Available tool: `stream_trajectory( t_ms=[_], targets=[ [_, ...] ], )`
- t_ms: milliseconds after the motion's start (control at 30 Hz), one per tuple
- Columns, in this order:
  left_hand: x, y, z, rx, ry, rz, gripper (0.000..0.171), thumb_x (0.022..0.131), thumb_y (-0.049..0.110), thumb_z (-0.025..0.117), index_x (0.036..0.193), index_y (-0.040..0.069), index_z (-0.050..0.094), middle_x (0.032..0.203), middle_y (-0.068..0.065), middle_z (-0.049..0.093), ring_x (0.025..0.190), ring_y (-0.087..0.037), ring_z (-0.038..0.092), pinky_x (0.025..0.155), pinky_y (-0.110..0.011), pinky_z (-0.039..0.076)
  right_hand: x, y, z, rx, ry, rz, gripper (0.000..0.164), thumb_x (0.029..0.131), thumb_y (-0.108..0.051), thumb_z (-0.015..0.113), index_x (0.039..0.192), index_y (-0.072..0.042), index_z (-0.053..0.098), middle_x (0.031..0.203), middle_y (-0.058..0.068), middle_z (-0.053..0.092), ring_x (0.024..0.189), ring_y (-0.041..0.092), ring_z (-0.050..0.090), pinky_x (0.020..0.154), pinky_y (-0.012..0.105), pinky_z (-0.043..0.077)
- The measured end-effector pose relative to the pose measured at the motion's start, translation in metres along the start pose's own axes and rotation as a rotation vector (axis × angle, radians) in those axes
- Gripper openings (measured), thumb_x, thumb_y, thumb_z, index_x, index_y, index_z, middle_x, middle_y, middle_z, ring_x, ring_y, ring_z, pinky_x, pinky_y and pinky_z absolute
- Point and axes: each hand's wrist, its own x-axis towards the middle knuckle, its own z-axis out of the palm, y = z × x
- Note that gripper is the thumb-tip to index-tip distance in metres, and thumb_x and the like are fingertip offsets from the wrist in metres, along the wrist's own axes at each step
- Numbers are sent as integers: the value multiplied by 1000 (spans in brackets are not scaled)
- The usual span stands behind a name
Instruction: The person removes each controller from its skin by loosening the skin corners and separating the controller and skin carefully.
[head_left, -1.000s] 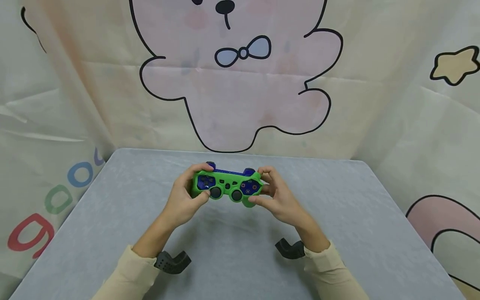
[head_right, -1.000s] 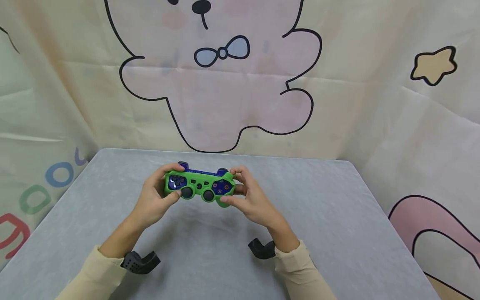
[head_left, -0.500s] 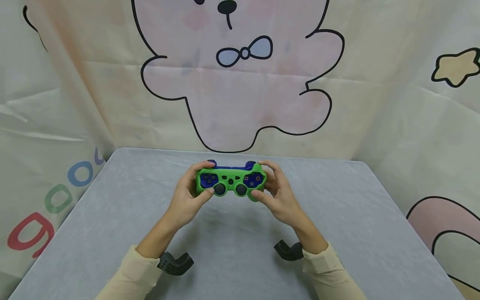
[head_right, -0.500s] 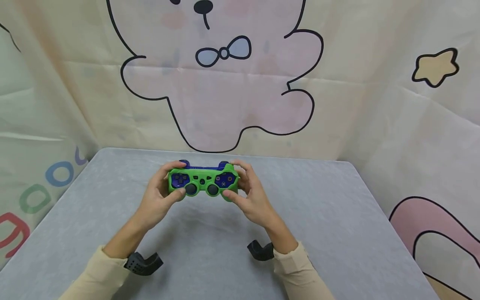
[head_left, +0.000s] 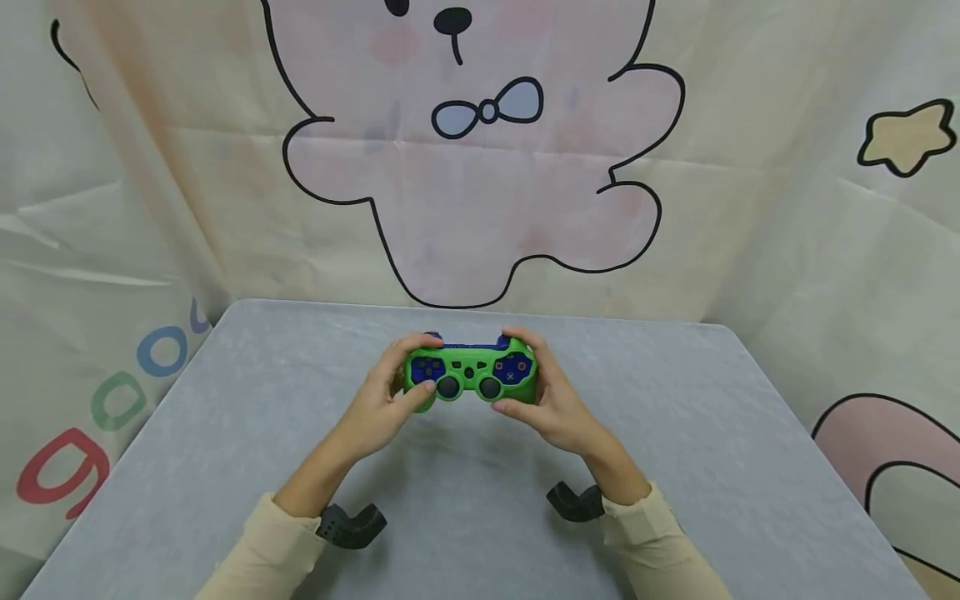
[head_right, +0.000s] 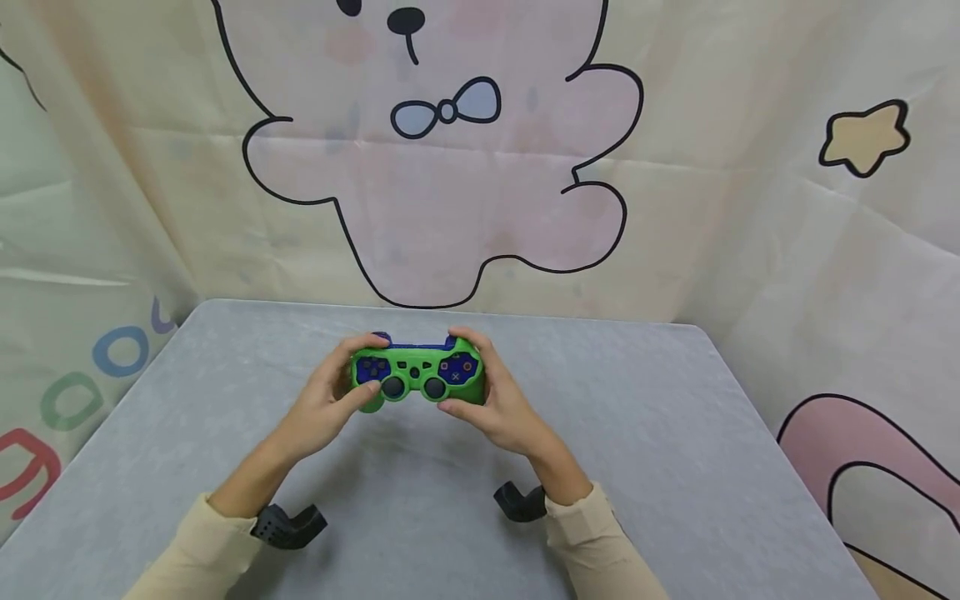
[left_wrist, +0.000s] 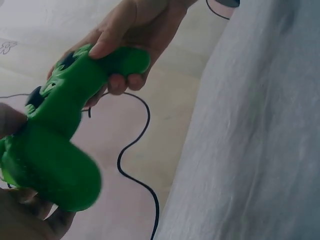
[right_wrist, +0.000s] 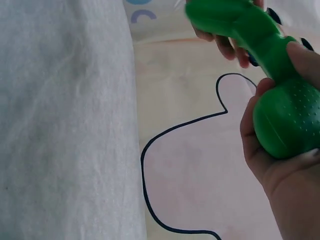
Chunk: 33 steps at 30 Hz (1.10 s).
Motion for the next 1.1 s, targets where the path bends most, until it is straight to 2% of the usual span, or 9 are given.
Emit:
stream_trajectory(
  t_ms=[100,233,333,533,700,800,933,1000,1100],
  targets=[
    [1,-3,-5,90,35,-22,31,104,8,54,134,15,61,153,-7,44,122,-25,58,90,-29,55,1,4,-1,-17,-6,-1,76,95,4,65,156,-13,23,131,13,45,107,15,63,83,28,59],
    [2,-6,-8,108,92,-31,30,104,11,55,133,11,64,157,-9,41,129,-35,59,95,-32,56,1,5,-2,-21,13,20,74,96,5,62,156,-12,23,129,13,47,110,15,62,85,26,58],
    [4,-6,-7,74,168,-24,32,102,9,58,134,8,64,154,-10,45,128,-38,60,91,-25,57,0,6,-3,-6,38,30,74,96,6,62,156,-11,21,129,13,48,111,13,63,87,25,58],
    [4,-6,-3,61,314,3,24,98,2,63,120,-1,72,140,-12,56,125,-28,61,80,-16,57,0,7,0,22,24,29,74,97,5,61,157,-14,21,130,8,47,114,14,62,90,25,58],
    [5,-7,-1,59,375,15,15,96,-1,64,107,-4,74,126,-11,56,122,-17,53,74,-15,57,1,9,2,37,-4,15,73,97,6,60,157,-11,20,131,9,46,115,14,61,90,26,57],
    [6,-5,-2,12,344,-3,13,100,0,58,104,-6,69,124,-9,52,122,-17,51,75,-12,54,1,9,3,23,-19,1,73,98,5,59,157,-10,20,132,12,44,113,14,61,88,26,58],
    [6,0,-3,-42,227,-57,16,107,5,46,106,-5,58,130,-10,46,128,-21,43,89,-18,49,2,7,4,-3,-5,-14,72,97,6,59,157,-11,23,133,12,44,113,14,59,88,27,58],
    [4,3,-3,13,187,-64,16,107,9,46,108,-1,58,136,-11,44,132,-23,41,96,-30,50,2,5,4,-3,7,-16,72,96,8,60,157,-11,25,133,12,44,114,14,59,90,26,57],
    [1,6,-2,181,159,-23,16,105,14,54,116,8,64,148,-12,41,140,-29,38,102,-53,48,2,1,5,3,20,-15,72,96,10,59,156,-11,26,135,12,44,115,15,58,91,25,57]
  ],
)
